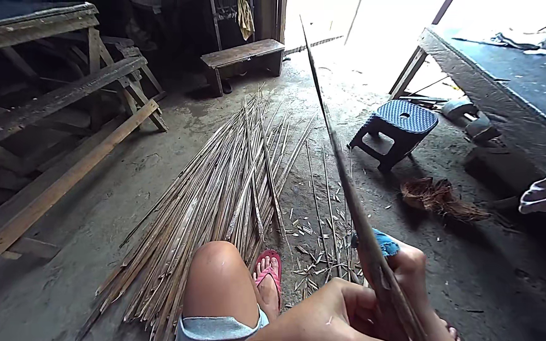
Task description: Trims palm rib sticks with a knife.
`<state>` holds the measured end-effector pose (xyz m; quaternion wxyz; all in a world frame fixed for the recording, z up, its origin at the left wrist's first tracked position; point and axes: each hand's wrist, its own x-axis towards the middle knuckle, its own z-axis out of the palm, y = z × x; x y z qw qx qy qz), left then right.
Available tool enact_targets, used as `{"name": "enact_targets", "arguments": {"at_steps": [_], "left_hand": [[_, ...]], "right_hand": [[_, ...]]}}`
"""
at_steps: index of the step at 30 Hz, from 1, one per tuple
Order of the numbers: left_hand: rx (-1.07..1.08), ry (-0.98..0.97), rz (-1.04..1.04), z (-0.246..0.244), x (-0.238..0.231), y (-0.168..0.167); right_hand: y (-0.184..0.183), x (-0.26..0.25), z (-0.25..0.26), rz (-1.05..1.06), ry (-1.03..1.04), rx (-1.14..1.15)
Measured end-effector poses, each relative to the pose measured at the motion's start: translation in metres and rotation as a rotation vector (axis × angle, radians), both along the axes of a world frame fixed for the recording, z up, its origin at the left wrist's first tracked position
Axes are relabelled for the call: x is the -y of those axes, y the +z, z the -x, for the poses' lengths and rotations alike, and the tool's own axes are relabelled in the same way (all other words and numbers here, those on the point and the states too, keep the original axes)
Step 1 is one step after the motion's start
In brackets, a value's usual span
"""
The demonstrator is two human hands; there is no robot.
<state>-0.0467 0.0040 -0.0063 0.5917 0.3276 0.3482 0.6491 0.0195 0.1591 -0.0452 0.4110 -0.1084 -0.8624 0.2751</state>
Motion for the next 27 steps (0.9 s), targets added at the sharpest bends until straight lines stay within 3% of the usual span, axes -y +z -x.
{"name": "enact_targets", "arguments": {"at_steps": [11,17,27], "left_hand": [[-0.094,0.247,-0.042,0.025,-0.001,0.016],[-0.209,0.248,-0.106,0.019,0.001,0.013],[-0.163,0.263,-0.014,0.021,0.003,0.011]], "right_hand": [[-0.007,0.009,-0.006,0.042,0.078,-0.108],[0.001,0.012,-0.005,0.022,0.157,-0.122],[-0.002,0.014,0.006,-0.035,0.172,-0.129]]}}
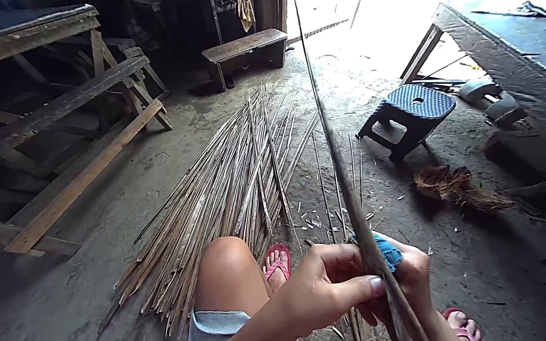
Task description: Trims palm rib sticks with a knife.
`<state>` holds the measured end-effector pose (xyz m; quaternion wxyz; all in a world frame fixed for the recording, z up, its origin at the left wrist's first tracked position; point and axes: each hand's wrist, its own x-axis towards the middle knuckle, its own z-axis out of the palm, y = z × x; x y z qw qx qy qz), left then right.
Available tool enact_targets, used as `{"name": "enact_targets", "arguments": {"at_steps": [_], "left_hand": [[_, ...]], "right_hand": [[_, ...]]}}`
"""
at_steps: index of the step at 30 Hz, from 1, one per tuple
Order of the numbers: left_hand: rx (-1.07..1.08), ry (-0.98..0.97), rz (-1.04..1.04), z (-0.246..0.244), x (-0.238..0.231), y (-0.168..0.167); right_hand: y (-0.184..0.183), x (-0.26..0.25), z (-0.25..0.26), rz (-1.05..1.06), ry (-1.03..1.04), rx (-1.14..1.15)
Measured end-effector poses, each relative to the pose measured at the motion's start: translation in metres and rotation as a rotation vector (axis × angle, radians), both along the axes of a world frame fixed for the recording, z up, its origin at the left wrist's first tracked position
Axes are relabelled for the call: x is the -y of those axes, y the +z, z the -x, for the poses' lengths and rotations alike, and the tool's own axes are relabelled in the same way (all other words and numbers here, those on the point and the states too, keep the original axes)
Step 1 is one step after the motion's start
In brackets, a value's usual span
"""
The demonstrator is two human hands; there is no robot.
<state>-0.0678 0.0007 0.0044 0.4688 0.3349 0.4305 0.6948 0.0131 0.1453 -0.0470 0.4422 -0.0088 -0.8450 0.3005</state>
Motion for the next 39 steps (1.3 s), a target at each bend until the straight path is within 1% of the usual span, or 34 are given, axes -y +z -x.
{"name": "enact_targets", "arguments": {"at_steps": [7,10,12,14,16,18,20,23,25,28,31,36,39], "left_hand": [[0.148,-0.072,-0.011,0.002,0.001,-0.005],[0.149,-0.065,0.010,0.002,0.001,-0.006],[0.100,-0.062,0.015,0.005,0.002,-0.007],[0.028,-0.016,0.000,0.009,0.006,-0.007],[-0.016,0.051,-0.022,0.012,0.009,-0.005],[0.025,0.060,-0.086,0.014,0.010,-0.005],[0.073,-0.014,-0.203,0.017,0.010,-0.009],[0.066,-0.121,-0.357,0.019,0.010,-0.014],[0.074,-0.117,-0.421,0.018,0.009,-0.014],[0.067,-0.103,-0.461,0.014,0.010,-0.010],[-0.035,-0.047,-0.479,0.013,0.011,-0.011],[-0.037,-0.026,-0.501,0.004,0.008,-0.017],[-0.027,-0.044,-0.525,0.002,0.004,-0.024]], "right_hand": [[-0.007,-0.002,0.008,0.086,0.022,0.017],[-0.010,-0.003,0.010,0.103,0.000,0.044],[-0.007,-0.004,0.009,0.033,-0.060,0.055],[0.003,-0.002,0.008,-0.125,-0.183,0.069],[0.018,0.003,0.002,-0.262,-0.261,0.070],[0.032,0.010,-0.004,-0.346,-0.273,0.062],[0.041,0.013,-0.006,-0.388,-0.281,0.057],[0.052,0.014,-0.011,-0.405,-0.278,0.095],[0.063,0.016,-0.017,-0.421,-0.272,0.166],[0.079,0.022,-0.024,-0.441,-0.276,0.260],[0.090,0.023,-0.026,-0.426,-0.291,0.326],[0.088,0.013,-0.018,-0.401,-0.211,0.312],[0.085,0.009,-0.012,-0.392,-0.223,0.292]]}}
